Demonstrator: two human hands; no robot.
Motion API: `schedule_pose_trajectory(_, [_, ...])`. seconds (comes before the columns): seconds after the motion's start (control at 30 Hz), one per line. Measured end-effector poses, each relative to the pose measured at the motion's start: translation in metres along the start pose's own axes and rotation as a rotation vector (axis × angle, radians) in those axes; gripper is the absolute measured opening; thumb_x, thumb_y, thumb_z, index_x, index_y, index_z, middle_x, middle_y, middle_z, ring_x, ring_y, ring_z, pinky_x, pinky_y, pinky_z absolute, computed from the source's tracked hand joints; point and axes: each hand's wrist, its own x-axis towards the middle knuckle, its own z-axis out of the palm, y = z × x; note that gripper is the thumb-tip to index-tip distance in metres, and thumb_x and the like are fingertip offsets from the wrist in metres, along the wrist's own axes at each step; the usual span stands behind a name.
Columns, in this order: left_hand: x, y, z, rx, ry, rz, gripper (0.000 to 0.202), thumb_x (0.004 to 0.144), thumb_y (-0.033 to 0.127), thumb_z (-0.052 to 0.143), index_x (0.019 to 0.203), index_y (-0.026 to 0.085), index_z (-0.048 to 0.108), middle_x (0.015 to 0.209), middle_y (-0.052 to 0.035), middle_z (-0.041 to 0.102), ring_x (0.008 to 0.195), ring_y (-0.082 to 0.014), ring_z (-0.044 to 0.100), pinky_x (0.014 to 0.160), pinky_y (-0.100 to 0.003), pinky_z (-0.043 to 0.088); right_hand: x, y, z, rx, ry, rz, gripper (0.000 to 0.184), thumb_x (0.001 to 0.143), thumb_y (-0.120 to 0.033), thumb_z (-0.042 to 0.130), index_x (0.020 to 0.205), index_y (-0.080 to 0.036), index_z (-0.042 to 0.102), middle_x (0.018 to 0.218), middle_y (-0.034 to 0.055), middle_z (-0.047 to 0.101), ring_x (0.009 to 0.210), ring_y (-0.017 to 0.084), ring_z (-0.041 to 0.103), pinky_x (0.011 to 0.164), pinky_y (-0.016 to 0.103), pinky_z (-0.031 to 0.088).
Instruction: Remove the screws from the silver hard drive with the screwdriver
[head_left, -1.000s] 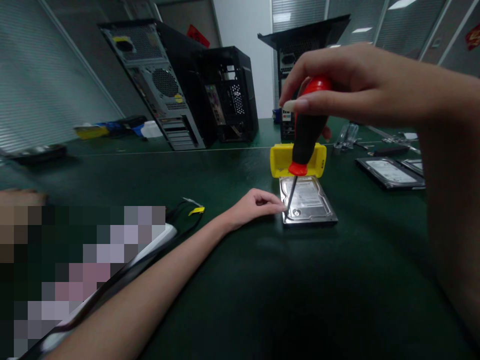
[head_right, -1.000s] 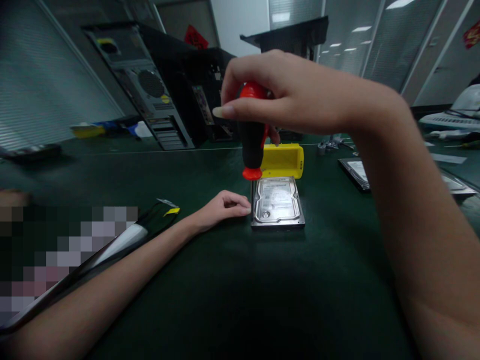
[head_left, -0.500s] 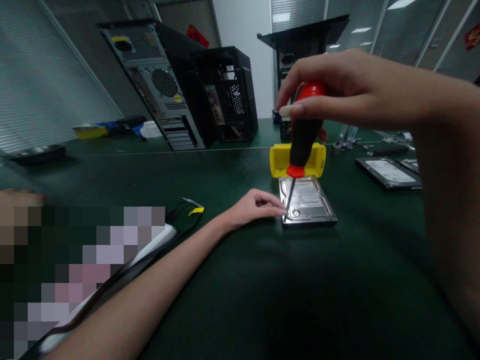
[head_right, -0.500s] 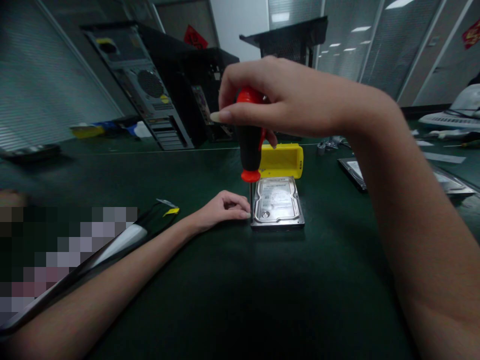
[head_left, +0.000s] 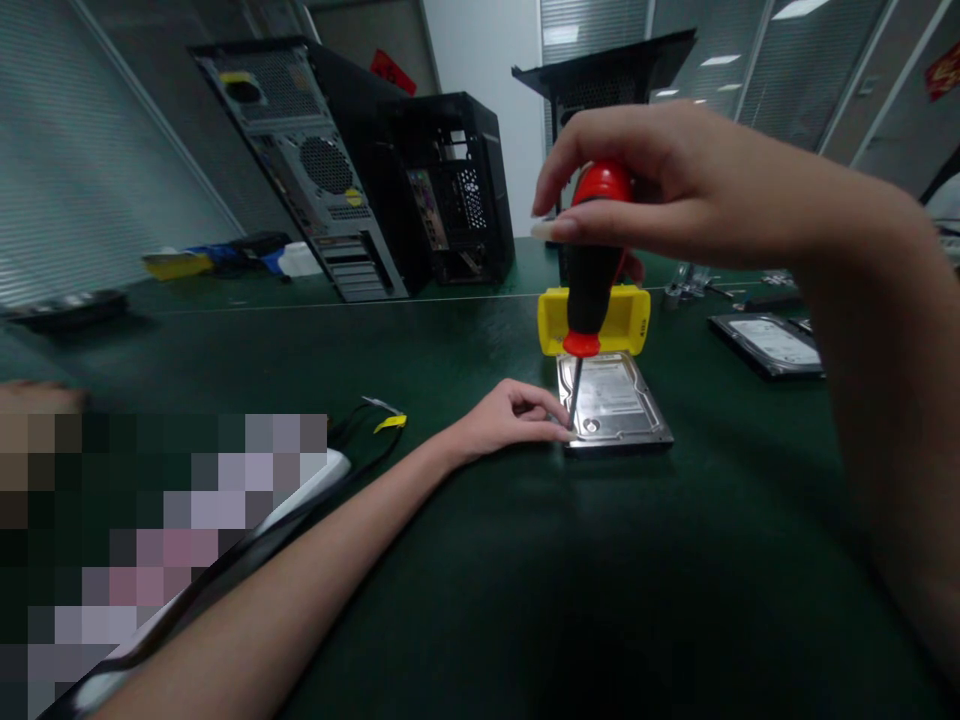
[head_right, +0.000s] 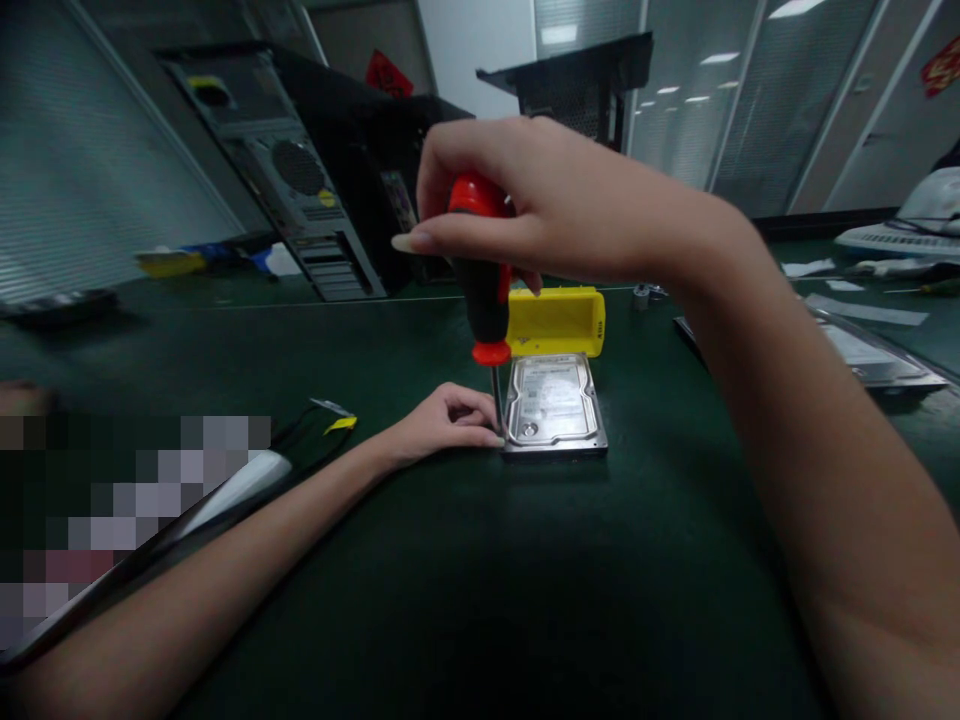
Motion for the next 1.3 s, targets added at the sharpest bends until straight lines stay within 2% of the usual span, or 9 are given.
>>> schedule_pose_trajectory(0.23, [-0.001, 0.0063, 0.0031, 0.027, -0.029, 0.01, 0.026, 0.066, 0.035, 0.07, 0.078, 0.011, 0.067, 0.052, 0.007, 0.034, 0.049, -0.0053, 0.03, 0.051, -0.022, 0.025, 0.0066, -0.0002, 0.0075, -0.022, 0.055, 0.014, 0.033, 0.08, -0.06, 0.041, 0.089, -0.032, 0.056, 0.085, 0.002, 0.06, 0.072, 0.019, 0.059, 0.054, 0.033, 0.048])
schedule_pose_trajectory(0.33, [-0.0014, 0.0077, 0.0037, 0.033, -0.024, 0.011, 0.025, 0.068, 0.035, 0.069, 0.075, 0.011, 0.067, 0.053, 0.0066, 0.035, 0.05, -0.0055, 0.032, 0.052, -0.021, 0.027, 0.0057, 0.0015, 0.0053, 0.07, 0.013, 0.019, 0.03, 0.082, -0.056, 0.04, 0.095, -0.033, 0.055, 0.093, 0.0012, 0.06, 0.077, 0.019, 0.059, 0.055, 0.032, 0.05])
schedule_pose_trajectory(0.43, [-0.0012, 0.0072, 0.0037, 0.036, -0.015, 0.019, 0.024, 0.068, 0.035, 0.069, 0.074, 0.012, 0.066, 0.053, 0.0064, 0.037, 0.051, -0.0053, 0.032, 0.052, -0.021, 0.027, 0.0026, 0.0031, 0.0012, 0.155, -0.034, -0.022, 0.025, 0.086, -0.045, 0.04, 0.106, -0.037, 0.052, 0.11, -0.0023, 0.054, 0.093, 0.018, 0.057, 0.066, 0.029, 0.053])
schedule_pose_trajectory(0.53, [-0.0008, 0.0064, 0.0039, 0.043, -0.009, 0.023, 0.025, 0.067, 0.035, 0.069, 0.074, 0.011, 0.067, 0.053, 0.0062, 0.038, 0.05, -0.0051, 0.032, 0.051, -0.021, 0.027, 0.0, 0.0025, -0.0011, 0.212, -0.046, -0.063, 0.029, 0.086, -0.039, 0.042, 0.114, -0.039, 0.046, 0.117, -0.0043, 0.049, 0.102, 0.019, 0.054, 0.074, 0.03, 0.053])
schedule_pose_trajectory(0.83, [-0.0011, 0.0081, 0.0049, 0.063, 0.0, 0.014, 0.026, 0.068, 0.035, 0.069, 0.077, 0.011, 0.067, 0.052, 0.0064, 0.039, 0.05, -0.0047, 0.032, 0.052, -0.02, 0.027, 0.0023, -0.0012, 0.004, 0.178, -0.023, -0.084, 0.024, 0.086, -0.042, 0.041, 0.109, -0.036, 0.048, 0.114, -0.0039, 0.051, 0.099, 0.018, 0.055, 0.072, 0.026, 0.053])
schedule_pose_trajectory(1.07, [-0.0011, 0.009, 0.0059, 0.075, 0.005, 0.012, 0.025, 0.068, 0.036, 0.068, 0.075, 0.012, 0.066, 0.054, 0.0055, 0.042, 0.052, -0.0057, 0.035, 0.054, -0.021, 0.03, 0.0038, 0.0015, 0.0037, 0.175, -0.031, -0.058, 0.021, 0.086, -0.041, 0.042, 0.105, -0.037, 0.05, 0.111, -0.0048, 0.053, 0.098, 0.018, 0.056, 0.075, 0.03, 0.052])
schedule_pose_trajectory(1.3, [-0.0016, 0.0098, 0.0055, 0.086, 0.011, 0.013, 0.025, 0.068, 0.036, 0.068, 0.077, 0.013, 0.067, 0.053, 0.0059, 0.039, 0.049, -0.0053, 0.032, 0.051, -0.021, 0.027, 0.003, 0.0003, 0.0045, 0.183, -0.031, -0.074, 0.024, 0.087, -0.041, 0.04, 0.109, -0.035, 0.048, 0.114, -0.0036, 0.052, 0.099, 0.018, 0.055, 0.076, 0.029, 0.052])
